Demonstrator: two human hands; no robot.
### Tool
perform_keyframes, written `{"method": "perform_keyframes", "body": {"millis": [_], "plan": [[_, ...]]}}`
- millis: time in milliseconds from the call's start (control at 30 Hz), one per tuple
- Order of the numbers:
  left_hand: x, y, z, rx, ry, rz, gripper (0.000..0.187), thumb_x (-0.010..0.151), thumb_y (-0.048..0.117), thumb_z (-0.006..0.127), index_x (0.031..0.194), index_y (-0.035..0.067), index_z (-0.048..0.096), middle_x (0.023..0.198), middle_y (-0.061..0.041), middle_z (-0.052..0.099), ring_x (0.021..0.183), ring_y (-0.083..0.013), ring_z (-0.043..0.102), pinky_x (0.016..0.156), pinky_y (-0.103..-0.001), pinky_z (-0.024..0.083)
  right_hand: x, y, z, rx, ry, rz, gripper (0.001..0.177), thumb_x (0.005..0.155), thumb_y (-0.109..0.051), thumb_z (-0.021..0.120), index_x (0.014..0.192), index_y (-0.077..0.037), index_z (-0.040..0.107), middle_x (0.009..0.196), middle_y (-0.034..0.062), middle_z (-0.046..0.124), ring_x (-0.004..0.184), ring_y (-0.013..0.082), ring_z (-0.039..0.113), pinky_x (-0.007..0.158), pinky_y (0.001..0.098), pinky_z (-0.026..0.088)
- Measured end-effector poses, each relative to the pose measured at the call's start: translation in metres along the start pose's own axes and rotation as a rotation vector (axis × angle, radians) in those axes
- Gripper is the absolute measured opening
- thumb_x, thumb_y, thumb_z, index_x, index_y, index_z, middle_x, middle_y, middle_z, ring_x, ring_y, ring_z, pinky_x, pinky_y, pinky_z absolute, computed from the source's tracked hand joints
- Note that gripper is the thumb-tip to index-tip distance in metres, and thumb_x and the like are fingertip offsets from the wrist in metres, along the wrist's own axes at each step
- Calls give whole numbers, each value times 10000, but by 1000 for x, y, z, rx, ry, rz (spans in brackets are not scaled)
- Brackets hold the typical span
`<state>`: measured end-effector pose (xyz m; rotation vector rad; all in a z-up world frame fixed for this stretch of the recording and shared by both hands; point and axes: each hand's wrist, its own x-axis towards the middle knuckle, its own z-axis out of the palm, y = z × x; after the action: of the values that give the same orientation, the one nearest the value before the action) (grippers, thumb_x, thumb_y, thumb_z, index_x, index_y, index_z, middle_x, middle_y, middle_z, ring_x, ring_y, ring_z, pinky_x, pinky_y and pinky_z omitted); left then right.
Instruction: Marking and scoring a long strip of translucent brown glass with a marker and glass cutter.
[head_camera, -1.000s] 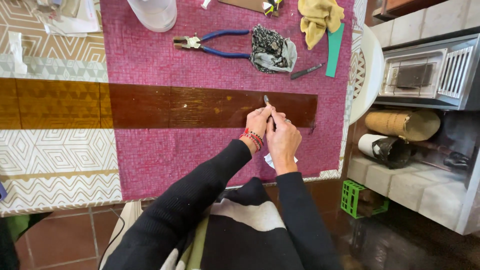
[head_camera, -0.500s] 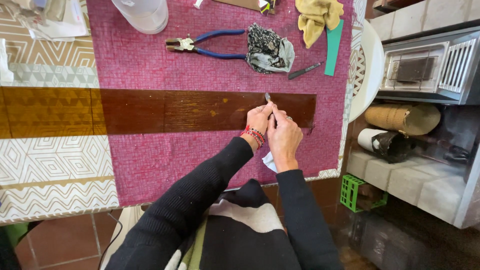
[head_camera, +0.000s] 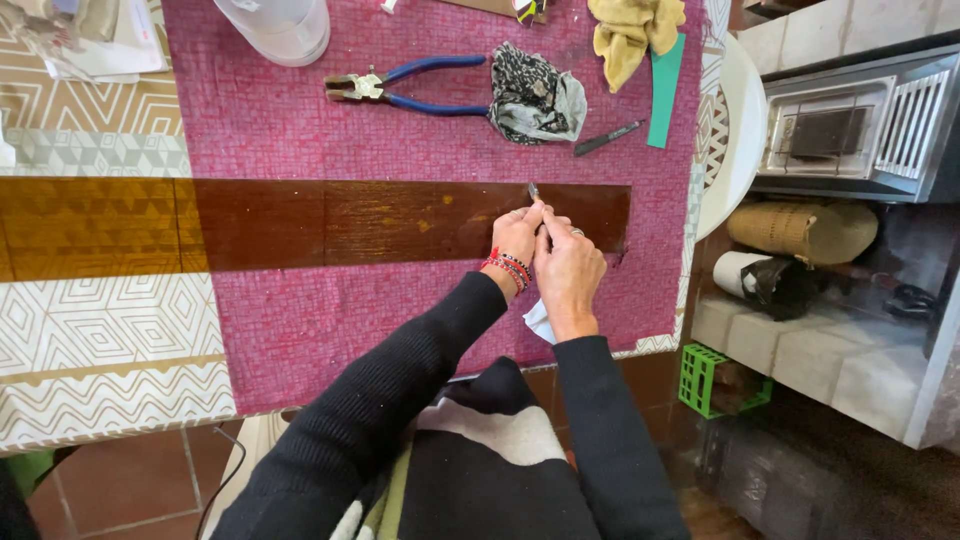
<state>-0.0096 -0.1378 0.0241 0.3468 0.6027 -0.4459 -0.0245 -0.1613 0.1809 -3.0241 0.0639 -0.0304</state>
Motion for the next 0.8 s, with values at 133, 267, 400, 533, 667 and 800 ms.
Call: {"method": "perform_keyframes", "body": {"millis": [133, 267, 400, 533, 667, 800], "plan": [[2, 2, -1, 33, 13, 38, 246, 1056, 177, 581, 1005, -55, 646, 942, -187, 733, 835, -263, 708, 775, -387, 597, 5, -3, -3, -29, -10, -25, 210, 960, -226, 669, 1118, -170, 794, 779, 147, 725, 667, 369, 699, 575, 491, 533], [5, 2, 2, 0, 11, -4, 221, 1029, 164, 562, 974, -35, 642, 922, -175, 737, 830, -264, 721, 780, -390, 605, 8, -2, -7, -72, -31, -47, 189, 953, -242, 673, 1086, -188, 796, 741, 144, 714, 633, 371, 695, 554, 497, 529], [13, -4, -4, 15, 12, 13, 210, 1028, 149, 577, 971, -38, 653, 929, -153, 726, 836, -249, 712, 779, -387, 599, 13, -5, -14, -90, -31, -75, 162, 961, -230, 665, 1050, -175, 789, 726, 144, 709, 620, 376, 690, 536, 504, 520], [13, 1, -2, 56, 40, 22, 197, 1010, 116, 593, 931, -45, 674, 912, -140, 722, 818, -231, 696, 758, -377, 583, 16, -7, -17, -103, -67, -99, 150, 961, -221, 661, 1020, -154, 782, 704, 156, 702, 601, 381, 684, 533, 507, 520], [10, 6, 4, 67, 80, 2, 200, 996, 112, 601, 902, -38, 694, 882, -107, 714, 790, -201, 671, 732, -360, 561, 20, -7, -17, -134, -88, -112, 138, 958, -218, 663, 998, -154, 778, 710, 158, 703, 609, 382, 686, 538, 506, 524], [8, 10, 7, 132, 97, 19, 200, 979, 107, 616, 882, -41, 709, 864, -97, 715, 767, -186, 655, 707, -357, 550, 18, -4, -16, -129, -75, -148, 158, 963, -207, 658, 1034, -125, 773, 708, 160, 699, 607, 378, 687, 543, 500, 529]]}}
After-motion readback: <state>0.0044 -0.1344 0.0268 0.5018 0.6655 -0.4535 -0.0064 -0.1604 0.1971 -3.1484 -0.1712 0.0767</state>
